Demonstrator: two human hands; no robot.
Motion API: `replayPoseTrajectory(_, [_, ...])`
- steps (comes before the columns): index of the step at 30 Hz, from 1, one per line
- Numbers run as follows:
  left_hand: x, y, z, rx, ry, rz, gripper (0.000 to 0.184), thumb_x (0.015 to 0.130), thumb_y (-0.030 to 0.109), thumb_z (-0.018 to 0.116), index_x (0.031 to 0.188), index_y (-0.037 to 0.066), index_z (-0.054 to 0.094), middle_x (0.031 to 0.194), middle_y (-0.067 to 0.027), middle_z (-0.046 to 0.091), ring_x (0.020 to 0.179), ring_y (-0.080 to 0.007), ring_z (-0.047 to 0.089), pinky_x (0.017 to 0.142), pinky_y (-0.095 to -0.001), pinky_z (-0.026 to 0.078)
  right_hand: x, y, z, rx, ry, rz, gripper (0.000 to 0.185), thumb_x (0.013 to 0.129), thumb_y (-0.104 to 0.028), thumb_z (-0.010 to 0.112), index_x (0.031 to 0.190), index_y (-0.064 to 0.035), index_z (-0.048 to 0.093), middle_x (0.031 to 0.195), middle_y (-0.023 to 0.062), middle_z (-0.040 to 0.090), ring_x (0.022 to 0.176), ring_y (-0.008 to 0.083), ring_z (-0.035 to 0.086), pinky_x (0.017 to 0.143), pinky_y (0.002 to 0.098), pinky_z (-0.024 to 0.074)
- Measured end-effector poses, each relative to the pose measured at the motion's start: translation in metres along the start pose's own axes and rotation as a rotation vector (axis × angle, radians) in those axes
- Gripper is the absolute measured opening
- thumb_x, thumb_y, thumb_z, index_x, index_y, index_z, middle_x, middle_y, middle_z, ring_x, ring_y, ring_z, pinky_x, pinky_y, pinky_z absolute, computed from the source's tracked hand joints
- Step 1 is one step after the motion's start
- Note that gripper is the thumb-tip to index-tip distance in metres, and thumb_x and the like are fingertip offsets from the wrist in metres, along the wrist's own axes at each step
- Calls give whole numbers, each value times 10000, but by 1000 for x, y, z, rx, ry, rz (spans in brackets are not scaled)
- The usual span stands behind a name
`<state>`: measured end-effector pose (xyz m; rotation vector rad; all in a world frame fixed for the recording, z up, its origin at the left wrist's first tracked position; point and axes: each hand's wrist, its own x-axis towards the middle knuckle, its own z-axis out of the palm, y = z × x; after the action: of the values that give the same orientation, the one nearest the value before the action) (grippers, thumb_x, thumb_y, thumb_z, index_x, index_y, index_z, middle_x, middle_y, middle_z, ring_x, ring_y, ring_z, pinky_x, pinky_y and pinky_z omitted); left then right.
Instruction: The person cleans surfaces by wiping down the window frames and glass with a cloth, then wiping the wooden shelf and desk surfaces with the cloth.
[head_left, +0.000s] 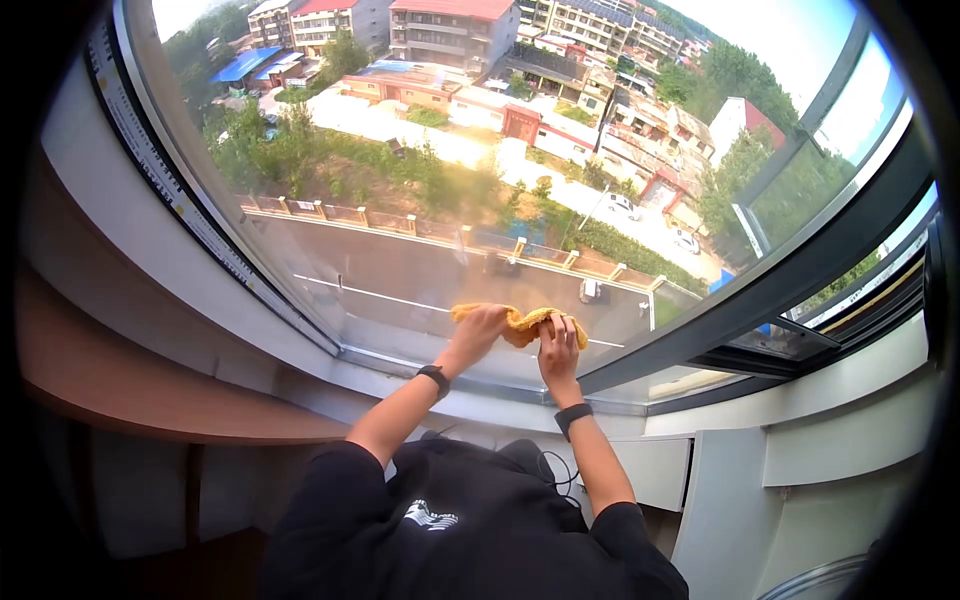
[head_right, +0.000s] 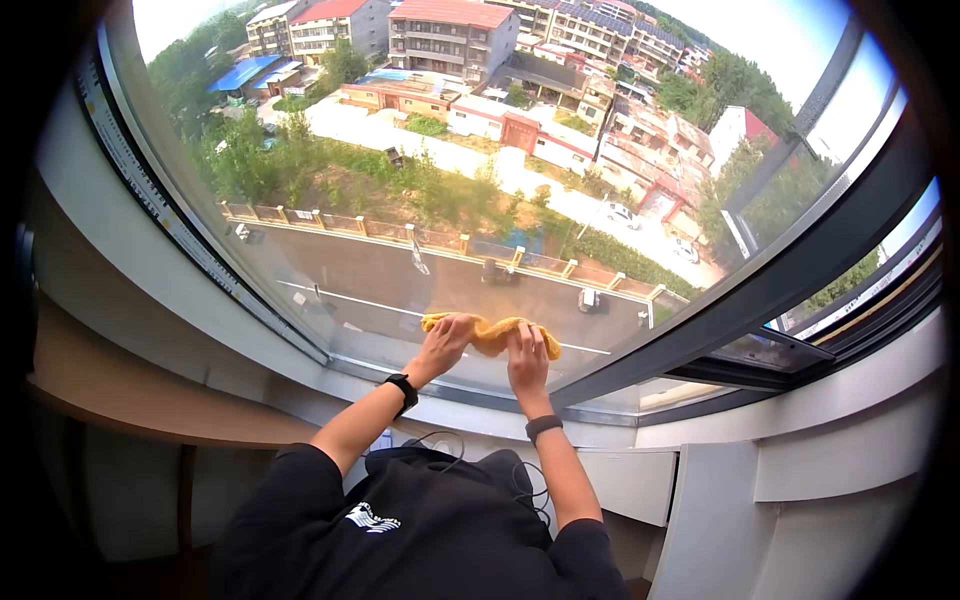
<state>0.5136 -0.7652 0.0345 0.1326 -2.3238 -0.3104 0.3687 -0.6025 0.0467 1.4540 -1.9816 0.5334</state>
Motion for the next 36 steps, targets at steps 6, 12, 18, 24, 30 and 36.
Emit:
replayPoseTrajectory(6, [51,9,-19,72,5,66,349,746,-6,649,1079,98,668,1264,-99,544,1176,-304,520,992,-417,443,30,4,-39,110,112,206,322,767,-5,757,1077,-41,675,1228,135,548,1185,375,536,958,466,507])
replayPoseTrajectory(12, [169,35,-129,172,437,179,204,786,24,724,983,71,696,1261,-112,548,1148,-310,524,966,-405,436,152,15,-145,64,409,161,410,756,24,758,1145,-50,655,1243,143,572,1175,376,539,971,462,479])
replayPoseTrajectory(18, [215,28,-185,347,698,87,362,875,137,703,1200,-19,675,1350,-189,499,1229,-367,482,1032,-446,404,244,-27,-172,62,577,-38,475,781,12,719,1246,-63,658,1272,128,570,1188,354,515,974,443,474])
replayPoseTrajectory(24, [141,-11,-145,436,679,-36,429,917,222,670,1248,-42,607,1373,-217,472,1232,-399,468,1029,-501,399,217,-57,-116,109,410,-154,429,818,-97,687,1244,-149,690,1329,23,570,1220,298,511,968,419,442])
replayPoseTrajectory(30, [-44,-58,-15,218,291,-103,519,797,-50,666,1296,7,533,1301,-164,494,1203,-360,490,1043,-462,436,73,-62,1,198,22,-326,486,827,-144,671,1307,-89,615,1357,5,527,1266,235,485,1023,388,456])
replayPoseTrajectory(36, [-29,-56,-28,102,301,-119,376,771,-44,704,1131,45,643,1330,-179,497,1219,-400,494,1034,-514,432,79,-63,-13,211,16,-256,476,790,-63,662,1264,-75,622,1300,25,558,1232,240,509,997,381,459])
